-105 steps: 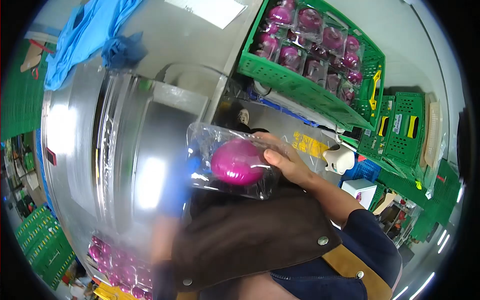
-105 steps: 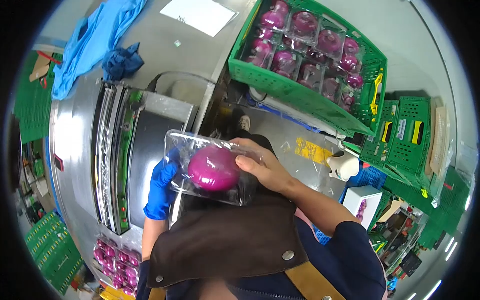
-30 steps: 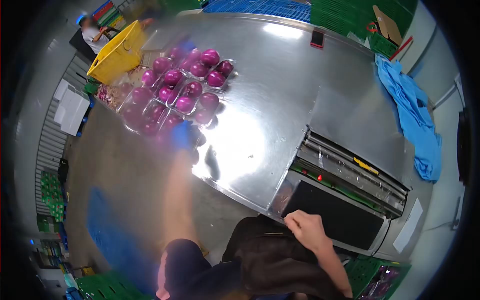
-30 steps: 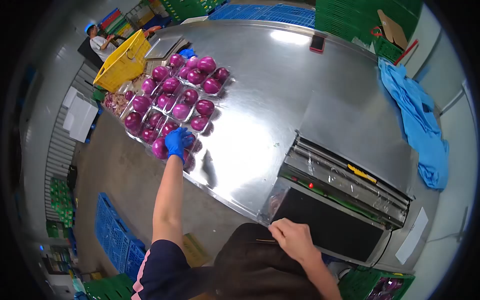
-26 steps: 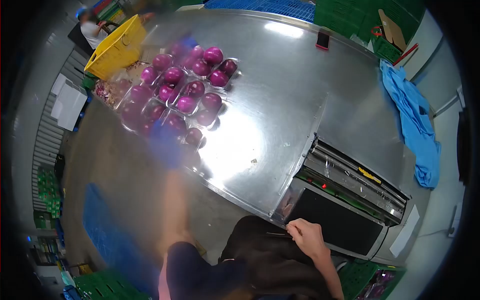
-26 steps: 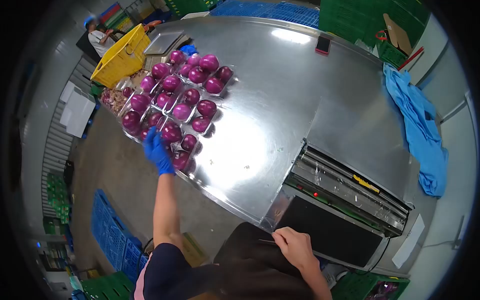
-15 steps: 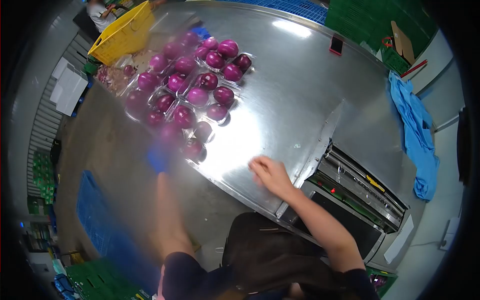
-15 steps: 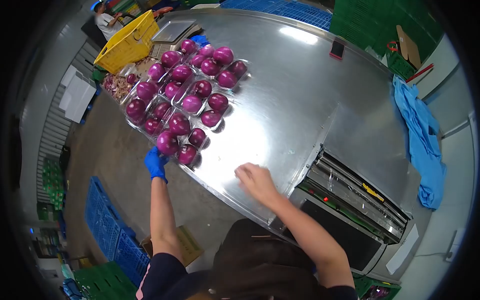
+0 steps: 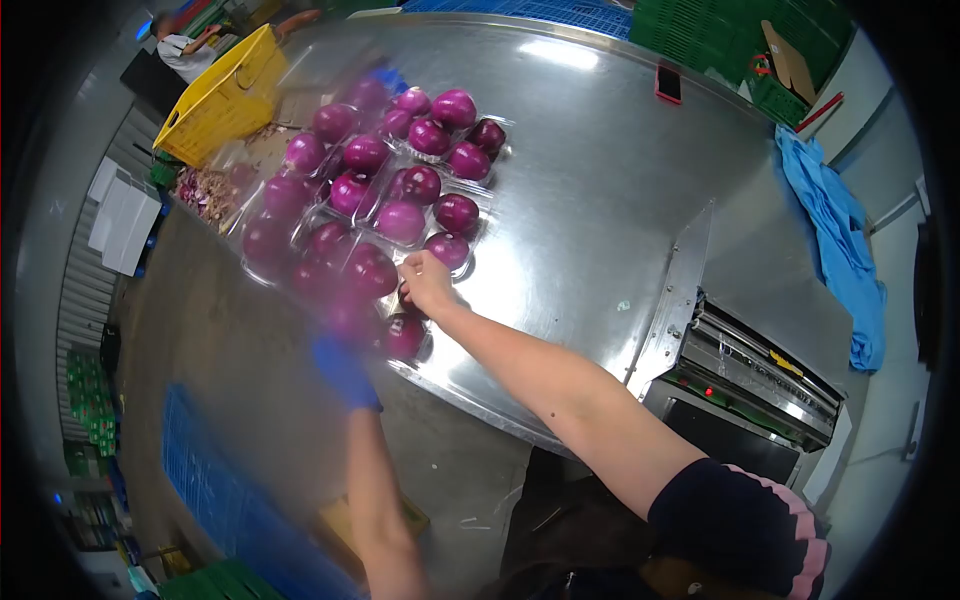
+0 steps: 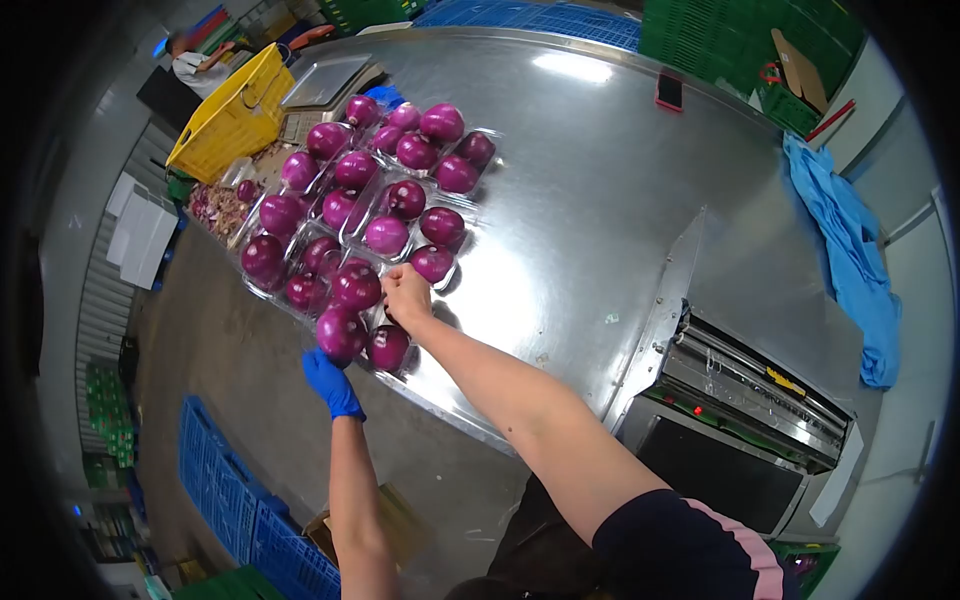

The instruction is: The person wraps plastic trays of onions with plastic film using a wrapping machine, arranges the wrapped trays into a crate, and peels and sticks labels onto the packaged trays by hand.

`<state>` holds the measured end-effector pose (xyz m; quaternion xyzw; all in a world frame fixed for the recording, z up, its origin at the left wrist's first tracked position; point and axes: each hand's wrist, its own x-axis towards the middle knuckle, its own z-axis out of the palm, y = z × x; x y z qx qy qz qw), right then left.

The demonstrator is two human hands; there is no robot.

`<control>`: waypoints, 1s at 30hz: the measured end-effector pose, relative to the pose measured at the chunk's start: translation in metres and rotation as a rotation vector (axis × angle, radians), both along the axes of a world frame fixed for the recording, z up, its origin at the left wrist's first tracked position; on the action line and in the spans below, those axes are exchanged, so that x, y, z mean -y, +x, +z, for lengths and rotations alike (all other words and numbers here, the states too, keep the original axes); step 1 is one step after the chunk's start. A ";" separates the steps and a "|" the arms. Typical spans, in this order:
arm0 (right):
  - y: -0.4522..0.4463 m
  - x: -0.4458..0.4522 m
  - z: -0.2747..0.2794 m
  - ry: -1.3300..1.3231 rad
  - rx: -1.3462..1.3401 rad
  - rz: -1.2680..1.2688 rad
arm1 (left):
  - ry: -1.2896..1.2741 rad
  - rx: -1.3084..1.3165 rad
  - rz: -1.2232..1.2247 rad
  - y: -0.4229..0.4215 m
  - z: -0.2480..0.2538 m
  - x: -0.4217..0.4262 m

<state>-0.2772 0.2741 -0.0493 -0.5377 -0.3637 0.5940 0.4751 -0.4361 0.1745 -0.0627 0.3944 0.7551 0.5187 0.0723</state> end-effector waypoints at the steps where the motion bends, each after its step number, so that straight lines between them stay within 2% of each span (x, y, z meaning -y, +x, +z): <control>1: -0.002 -0.001 -0.008 0.054 -0.057 0.003 | 0.032 0.050 -0.012 0.010 0.011 0.005; 2: 0.004 0.004 -0.002 0.088 -0.068 0.045 | 0.060 0.100 -0.028 0.016 0.018 0.011; 4: 0.033 0.025 0.032 0.125 -0.067 0.165 | 0.048 -0.155 0.000 0.007 0.018 0.028; 6: 0.069 0.055 0.067 0.109 -0.060 0.198 | 0.084 -0.129 -0.044 0.019 0.032 0.042; 8: 0.113 0.084 0.081 0.183 0.060 0.192 | 0.146 0.178 -0.151 0.045 0.073 0.053; 9: 0.136 0.097 0.085 0.260 0.171 0.161 | 0.100 0.056 -0.224 0.056 0.079 0.052; 10: 0.166 0.110 0.094 0.142 0.185 0.224 | 0.056 -0.064 -0.310 0.066 0.083 0.047; 13: 0.255 0.158 0.115 0.163 0.382 0.089 | -0.090 0.010 -0.592 0.156 0.125 0.025; 15: 0.314 0.193 0.128 0.176 0.476 -0.120 | -0.032 0.259 -0.843 0.230 0.139 0.005; 17: 0.369 0.225 0.143 0.129 0.546 -0.316 | -0.168 0.361 -1.207 0.305 0.157 -0.006; 18: 0.396 0.240 0.145 0.075 0.566 -0.399 | -0.055 0.150 -1.278 0.340 0.135 -0.022; 20: 0.443 0.264 0.150 0.000 0.604 -0.554 | 0.080 -0.033 -1.434 0.415 0.116 -0.043; 22: 0.483 0.281 0.156 -0.026 0.600 -0.667 | -0.107 0.131 -1.524 0.488 0.131 -0.035; 23: 0.501 0.289 0.159 -0.028 0.569 -0.712 | -0.306 0.254 -1.507 0.516 0.141 -0.029; 24: 0.518 0.295 0.154 -0.081 0.622 -0.725 | -0.415 0.252 -1.529 0.539 0.140 -0.032; 26: 0.544 0.309 0.145 -0.147 0.471 -0.723 | -0.641 0.244 -1.557 0.571 0.126 -0.029; 28: 0.560 0.318 0.137 -0.173 0.354 -0.712 | -0.301 0.060 -1.719 0.575 0.108 -0.025; 29: 0.566 0.324 0.139 -0.173 0.352 -0.661 | -0.277 0.058 -1.740 0.571 0.112 -0.021; 30: 0.570 0.329 0.143 -0.175 0.345 -0.609 | -0.357 0.147 -1.729 0.562 0.126 -0.011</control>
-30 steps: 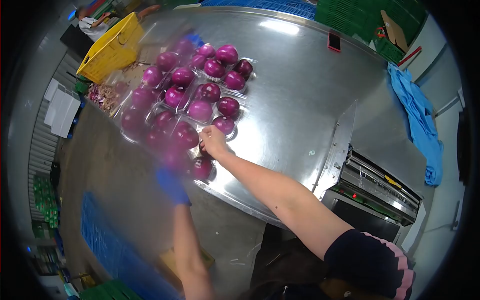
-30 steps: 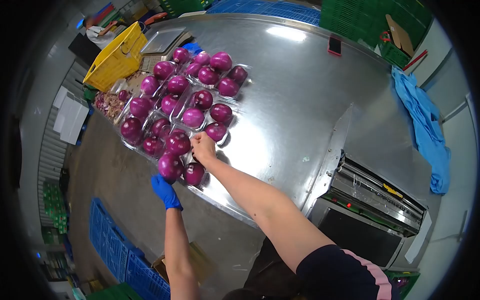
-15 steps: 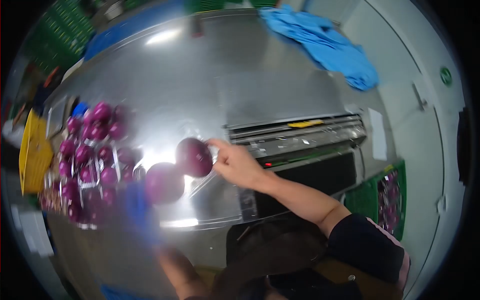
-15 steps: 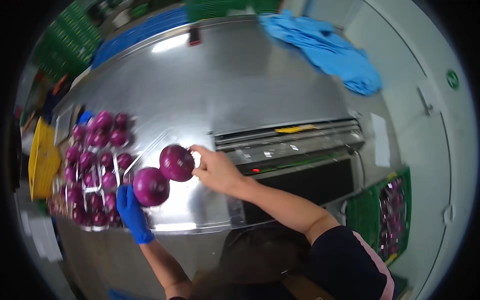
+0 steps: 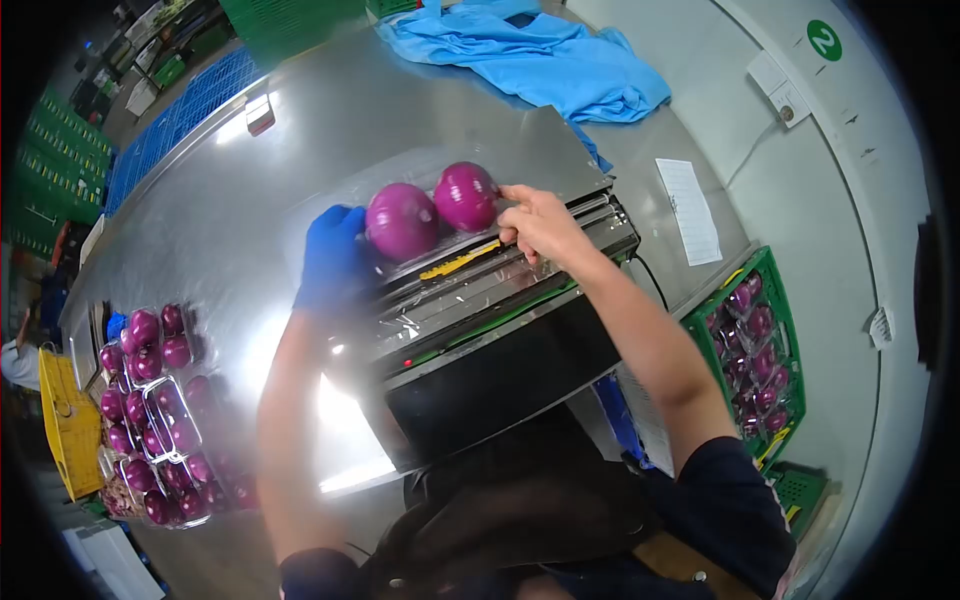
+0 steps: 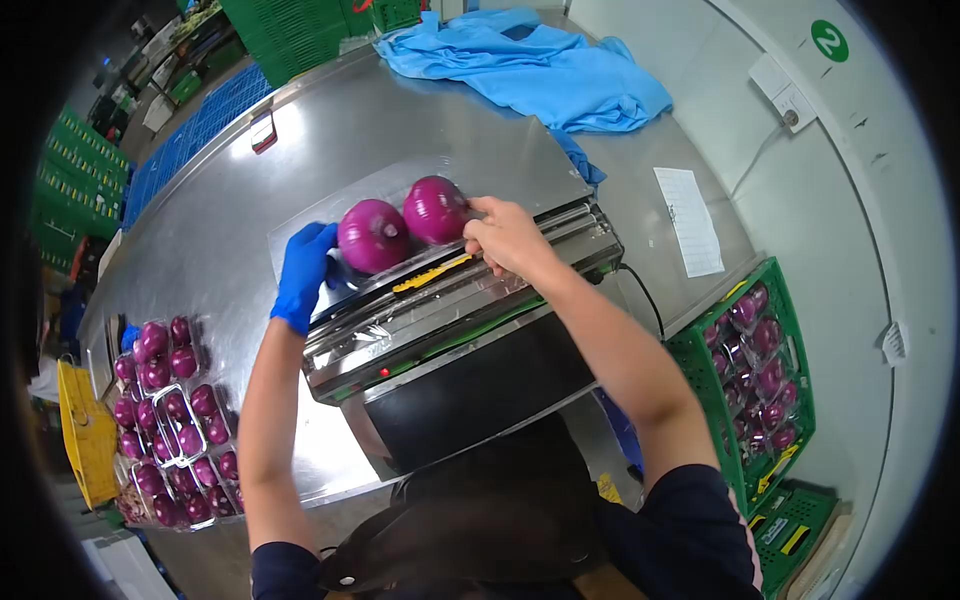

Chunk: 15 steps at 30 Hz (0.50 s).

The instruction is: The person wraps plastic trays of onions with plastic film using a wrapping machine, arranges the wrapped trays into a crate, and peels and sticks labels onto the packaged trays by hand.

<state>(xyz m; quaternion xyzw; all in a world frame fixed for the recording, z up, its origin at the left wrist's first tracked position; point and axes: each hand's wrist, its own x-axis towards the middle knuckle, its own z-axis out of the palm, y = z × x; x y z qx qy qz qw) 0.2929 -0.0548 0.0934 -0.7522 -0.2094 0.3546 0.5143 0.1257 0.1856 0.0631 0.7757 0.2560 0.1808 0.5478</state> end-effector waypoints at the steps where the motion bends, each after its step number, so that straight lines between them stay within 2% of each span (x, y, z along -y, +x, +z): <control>1: 0.005 0.004 0.002 -0.004 -0.013 0.051 | -0.088 -0.001 0.016 -0.011 0.016 0.014; 2: 0.019 0.014 0.003 -0.062 -0.003 0.201 | -0.099 -0.003 0.019 -0.029 0.026 0.023; 3: 0.033 0.030 0.002 -0.026 0.341 0.314 | -0.001 -0.004 0.007 -0.051 0.027 0.026; 4: 0.047 0.048 -0.001 0.010 0.685 0.421 | 0.438 -0.063 -0.007 -0.078 0.010 0.015; 5: 0.058 0.061 -0.003 0.046 1.032 0.525 | 0.581 -0.160 -0.088 -0.095 0.011 0.015; 8: 0.081 0.079 0.008 -0.258 1.314 0.877 | 1.060 -0.402 -0.303 -0.118 0.020 0.025; 10: 0.075 0.067 0.001 -0.071 1.309 0.976 | 1.419 -0.258 -0.379 -0.100 0.033 0.043; 12: 0.065 0.051 -0.008 0.124 1.216 1.014 | 1.275 -0.341 -0.408 -0.093 0.029 0.053; 13: 0.064 0.058 -0.017 0.227 1.121 0.944 | 1.163 -0.388 -0.432 -0.092 0.028 0.056; 15: 0.069 0.080 -0.028 0.420 0.942 0.805 | 0.758 -0.314 -0.270 -0.132 0.012 0.058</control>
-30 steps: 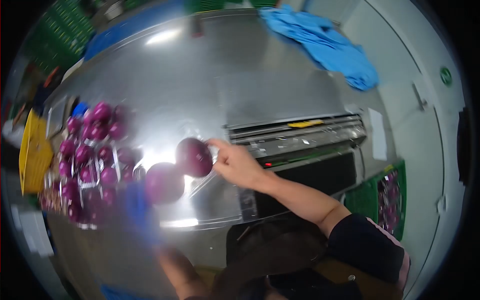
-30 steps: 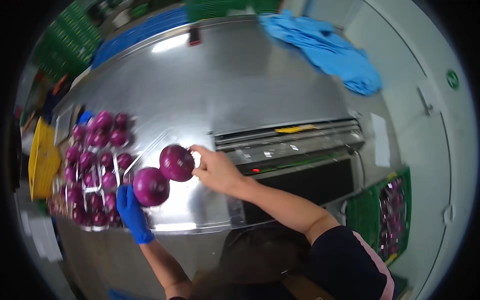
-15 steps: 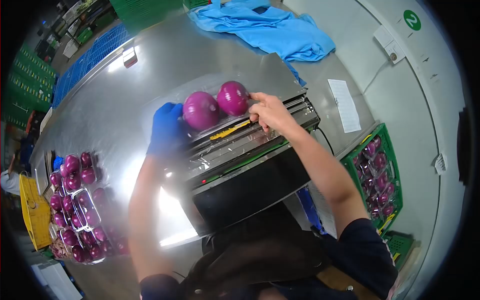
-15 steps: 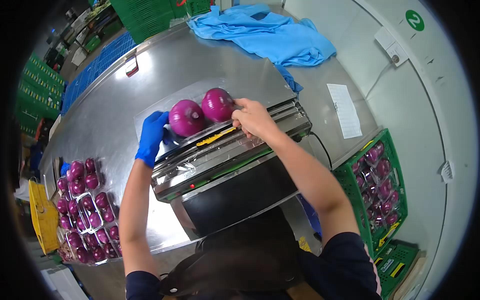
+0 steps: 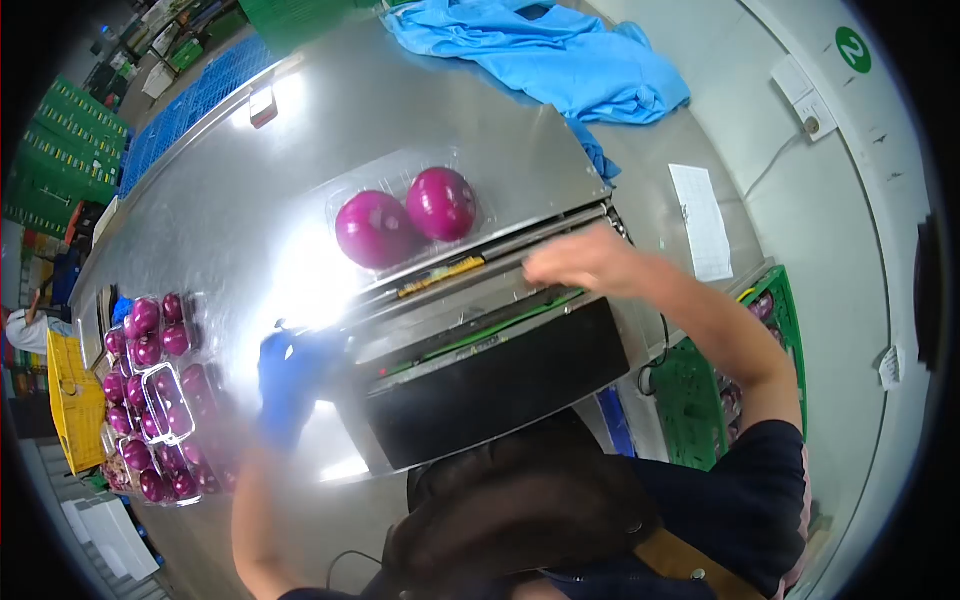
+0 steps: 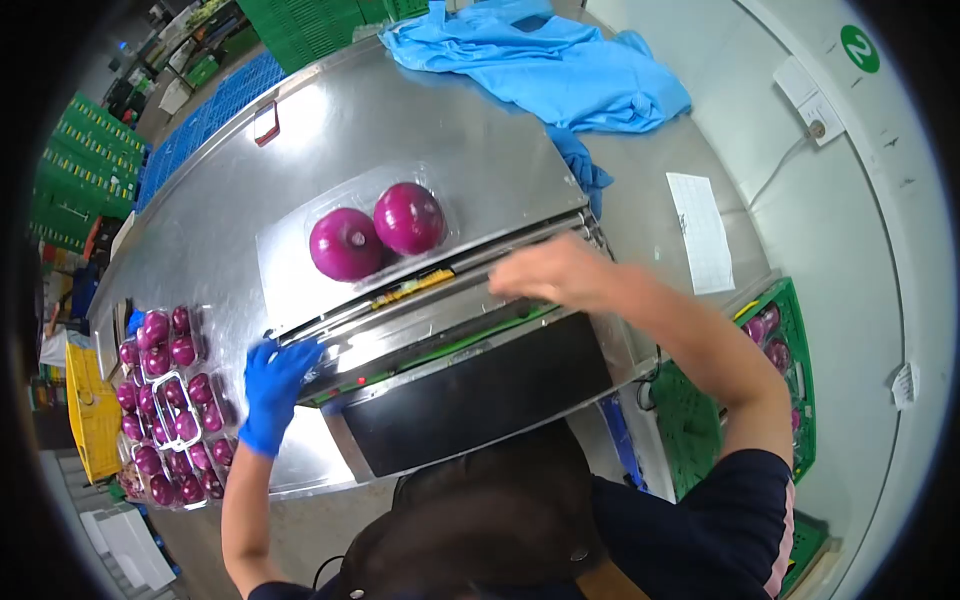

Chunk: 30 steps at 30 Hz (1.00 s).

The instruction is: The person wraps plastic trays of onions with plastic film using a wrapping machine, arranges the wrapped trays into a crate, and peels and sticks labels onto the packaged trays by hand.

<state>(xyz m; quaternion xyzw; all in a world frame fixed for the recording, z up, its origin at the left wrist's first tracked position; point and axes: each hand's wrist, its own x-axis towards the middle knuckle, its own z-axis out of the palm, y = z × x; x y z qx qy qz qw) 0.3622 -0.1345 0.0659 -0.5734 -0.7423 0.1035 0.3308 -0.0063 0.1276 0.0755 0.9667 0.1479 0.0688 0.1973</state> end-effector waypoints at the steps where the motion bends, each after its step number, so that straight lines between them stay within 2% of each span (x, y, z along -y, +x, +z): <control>1: -0.011 0.017 0.030 -0.261 -0.123 -0.076 | -0.199 0.092 0.075 -0.019 0.002 0.009; 2: -0.020 0.031 0.072 -0.522 -0.243 -0.153 | -0.412 0.232 0.115 -0.023 0.039 0.031; 4: -0.016 0.034 0.109 -0.258 -0.098 -0.163 | -0.851 0.514 0.293 -0.028 0.082 0.044; 5: -0.013 0.023 0.118 0.014 -0.299 -0.175 | -0.818 0.696 0.310 -0.027 0.097 0.035; 6: -0.009 0.002 0.130 0.169 -0.326 -0.268 | -0.674 0.873 0.277 -0.013 0.107 0.011; 7: -0.006 -0.018 0.142 0.323 -0.347 -0.366 | -0.520 0.957 0.249 0.013 0.117 -0.014; 8: -0.001 -0.044 0.153 0.359 -0.187 -0.544 | -0.423 0.991 0.220 0.046 0.123 -0.033; 10: 0.025 -0.115 0.110 0.478 -0.235 -0.449 | -0.373 0.904 0.175 0.102 0.105 -0.056; 12: 0.044 -0.150 0.040 0.251 0.079 -0.423 | -0.392 0.530 0.192 0.117 0.057 -0.063; 14: 0.038 -0.147 0.008 -0.344 0.018 -0.325 | -0.362 0.257 0.199 0.124 0.001 -0.070; 16: 0.021 -0.133 0.025 -0.470 -0.212 -0.380 | -0.246 0.173 0.180 0.111 -0.027 -0.069; 17: 0.007 -0.121 0.037 -0.541 -0.334 -0.405 | -0.816 0.171 0.364 0.108 -0.003 -0.051; 18: -0.007 -0.108 0.049 -0.554 -0.434 -0.416 | -1.164 0.184 0.360 0.101 0.032 -0.031; 19: -0.020 -0.096 0.064 -0.561 -0.527 -0.428 | -1.007 0.182 0.279 0.090 0.041 -0.023; 21: -0.044 -0.067 0.086 -0.633 -0.710 -0.421 | -1.002 0.088 0.316 0.071 0.074 0.008; 22: -0.052 -0.052 0.096 -0.690 -0.791 -0.399 | -1.146 0.006 0.433 0.064 0.092 0.029; 23: -0.061 -0.037 0.099 -0.753 -0.876 -0.373 | -1.153 -0.036 0.483 0.046 0.080 0.043; 24: -0.072 -0.022 0.097 -0.791 -0.829 -0.358 | -1.154 -0.076 0.527 0.035 0.075 0.055; 25: -0.080 -0.009 0.089 -0.827 -0.829 -0.360 | -1.113 -0.131 0.432 0.025 0.077 0.062; 26: -0.089 0.003 0.076 -0.870 -0.838 -0.365 | -1.067 -0.287 0.447 0.025 0.077 0.074; 29: -0.105 0.018 0.039 -0.859 -0.891 -0.455 | -1.135 -0.099 0.533 0.016 0.035 0.101; 30: -0.113 0.024 0.026 -0.855 -0.900 -0.488 | -1.046 0.002 0.597 0.011 0.014 0.112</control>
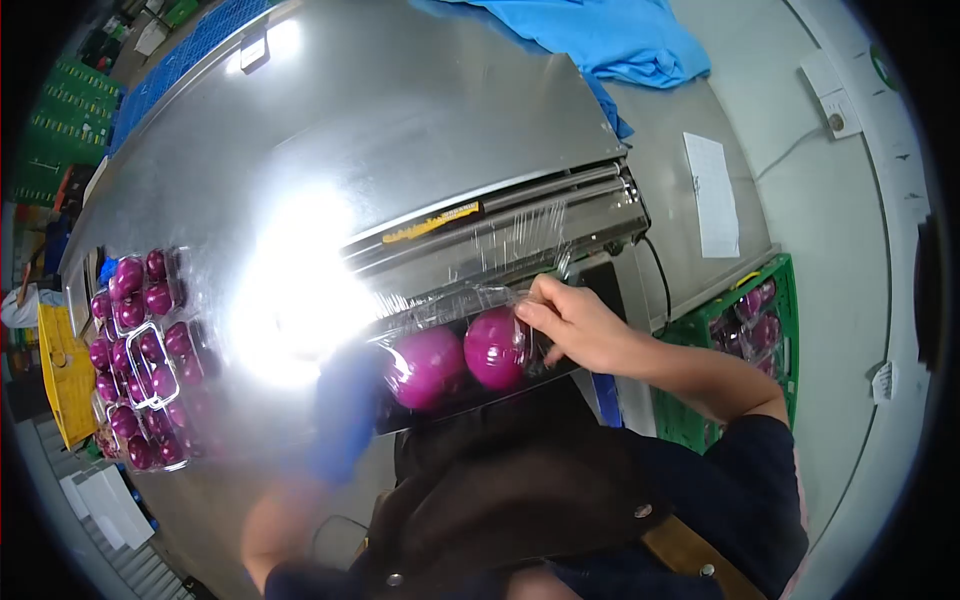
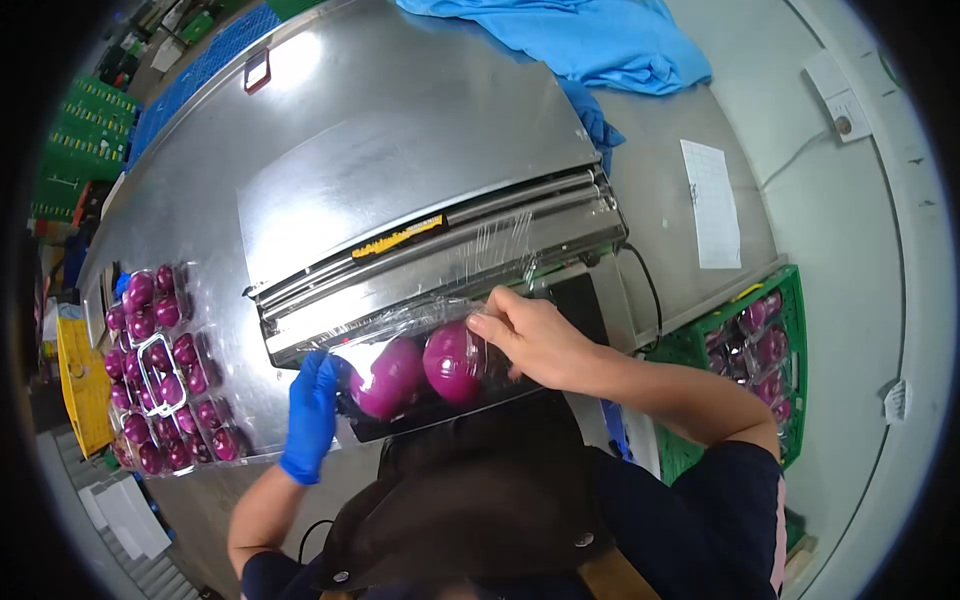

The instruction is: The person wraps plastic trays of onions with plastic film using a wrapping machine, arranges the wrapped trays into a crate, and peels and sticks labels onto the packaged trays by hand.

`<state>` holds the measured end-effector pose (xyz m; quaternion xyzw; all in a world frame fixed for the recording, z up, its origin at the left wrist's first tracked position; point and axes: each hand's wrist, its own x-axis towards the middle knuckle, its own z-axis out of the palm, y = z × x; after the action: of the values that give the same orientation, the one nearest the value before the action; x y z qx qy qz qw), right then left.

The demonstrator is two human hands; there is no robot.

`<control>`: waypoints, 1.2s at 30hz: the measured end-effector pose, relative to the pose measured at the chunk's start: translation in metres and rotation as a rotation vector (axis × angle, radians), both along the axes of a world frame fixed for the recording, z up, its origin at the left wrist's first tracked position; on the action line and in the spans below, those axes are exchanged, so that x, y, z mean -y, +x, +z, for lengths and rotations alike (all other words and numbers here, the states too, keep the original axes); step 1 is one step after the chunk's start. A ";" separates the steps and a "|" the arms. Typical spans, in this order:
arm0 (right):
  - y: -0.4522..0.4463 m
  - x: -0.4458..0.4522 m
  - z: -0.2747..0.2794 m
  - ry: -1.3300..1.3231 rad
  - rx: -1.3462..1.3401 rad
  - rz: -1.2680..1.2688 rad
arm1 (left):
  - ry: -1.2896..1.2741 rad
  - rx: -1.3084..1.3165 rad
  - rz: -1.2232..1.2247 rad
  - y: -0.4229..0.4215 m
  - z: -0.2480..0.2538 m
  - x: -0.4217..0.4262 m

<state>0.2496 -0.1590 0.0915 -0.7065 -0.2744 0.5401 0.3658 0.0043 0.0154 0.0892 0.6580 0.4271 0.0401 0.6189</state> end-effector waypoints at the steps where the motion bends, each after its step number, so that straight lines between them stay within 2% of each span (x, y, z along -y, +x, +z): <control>1: -0.007 0.007 -0.018 0.096 0.164 -0.005 | 0.170 -0.022 0.025 0.003 -0.008 0.011; 2: -0.014 0.012 -0.030 0.182 0.315 -0.057 | 0.341 -0.042 0.046 0.005 -0.017 0.020; 3: -0.021 0.016 -0.040 0.266 0.469 -0.114 | 0.541 0.091 0.138 0.005 -0.034 0.027; 4: -0.026 0.018 -0.045 0.346 0.627 -0.169 | 0.551 0.051 0.151 0.000 -0.040 0.027; 5: -0.031 0.016 -0.046 0.401 0.599 -0.304 | 0.560 0.011 0.167 0.001 -0.039 0.028; 6: -0.028 0.021 -0.049 0.342 0.614 -0.339 | 0.568 -0.031 0.182 0.000 -0.038 0.029; 8: -0.015 0.029 -0.060 0.224 0.636 -0.411 | 0.432 0.113 0.341 -0.008 -0.043 0.024; 9: -0.014 0.028 -0.038 0.205 0.594 -0.463 | 0.338 0.002 0.314 -0.024 -0.045 0.013; 10: -0.010 0.037 -0.031 0.105 0.590 -0.367 | 0.241 -0.114 0.284 -0.043 -0.047 0.004; 11: -0.008 0.047 -0.026 0.079 0.572 -0.287 | 0.353 -0.085 0.103 -0.054 -0.042 0.006; 13: -0.004 0.070 -0.027 -0.033 0.480 -0.169 | 0.205 -0.174 -0.026 -0.072 -0.035 0.012; 15: -0.008 0.099 -0.031 -0.208 0.316 -0.093 | 0.228 -0.256 -0.292 -0.111 -0.061 0.019; 16: -0.017 0.115 -0.044 -0.248 0.247 -0.136 | 0.244 -0.282 -0.425 -0.131 -0.074 0.023; 18: -0.042 0.144 -0.099 -0.309 0.124 -0.211 | 0.533 -0.364 -0.644 -0.147 -0.111 0.048; 20: -0.077 0.153 -0.163 -0.311 0.117 -0.257 | -0.269 -0.430 0.009 -0.135 -0.143 0.085; 22: -0.118 0.133 -0.181 0.129 0.069 -0.365 | -0.659 -0.060 0.374 -0.126 -0.186 0.113; 23: -0.124 0.127 -0.185 0.199 -0.274 -0.388 | -0.492 -0.001 0.085 -0.112 -0.179 0.121; 25: -0.136 0.121 -0.189 0.379 -0.641 -0.415 | -0.609 -0.071 -0.019 -0.092 -0.174 0.134; 26: -0.149 0.118 -0.191 0.496 -0.666 -0.424 | -0.665 -0.084 -0.035 -0.086 -0.170 0.139; 29: -0.136 0.099 -0.125 0.422 -1.076 -0.424 | -0.795 -0.069 -0.070 -0.069 -0.142 0.150; 30: -0.138 0.091 -0.105 0.636 -0.669 -0.167 | -0.834 -0.041 -0.080 -0.062 -0.131 0.150; 31: -0.140 0.082 -0.085 0.831 -0.229 -0.030 | -0.885 0.009 -0.082 -0.051 -0.119 0.150; 32: -0.140 0.086 -0.083 0.586 -0.704 0.044 | -0.943 0.073 -0.088 -0.036 -0.109 0.150; 34: -0.143 0.092 -0.075 0.444 -0.569 0.161 | -1.090 0.207 -0.120 -0.002 -0.088 0.151; 36: -0.131 0.123 -0.111 0.468 -0.072 0.345 | -1.248 0.318 -0.172 0.028 -0.068 0.160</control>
<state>0.1188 -0.2825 -0.0194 -0.5263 -0.4946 0.5410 0.4310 0.0322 -0.1448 0.0214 0.1928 0.2191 -0.1685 0.9415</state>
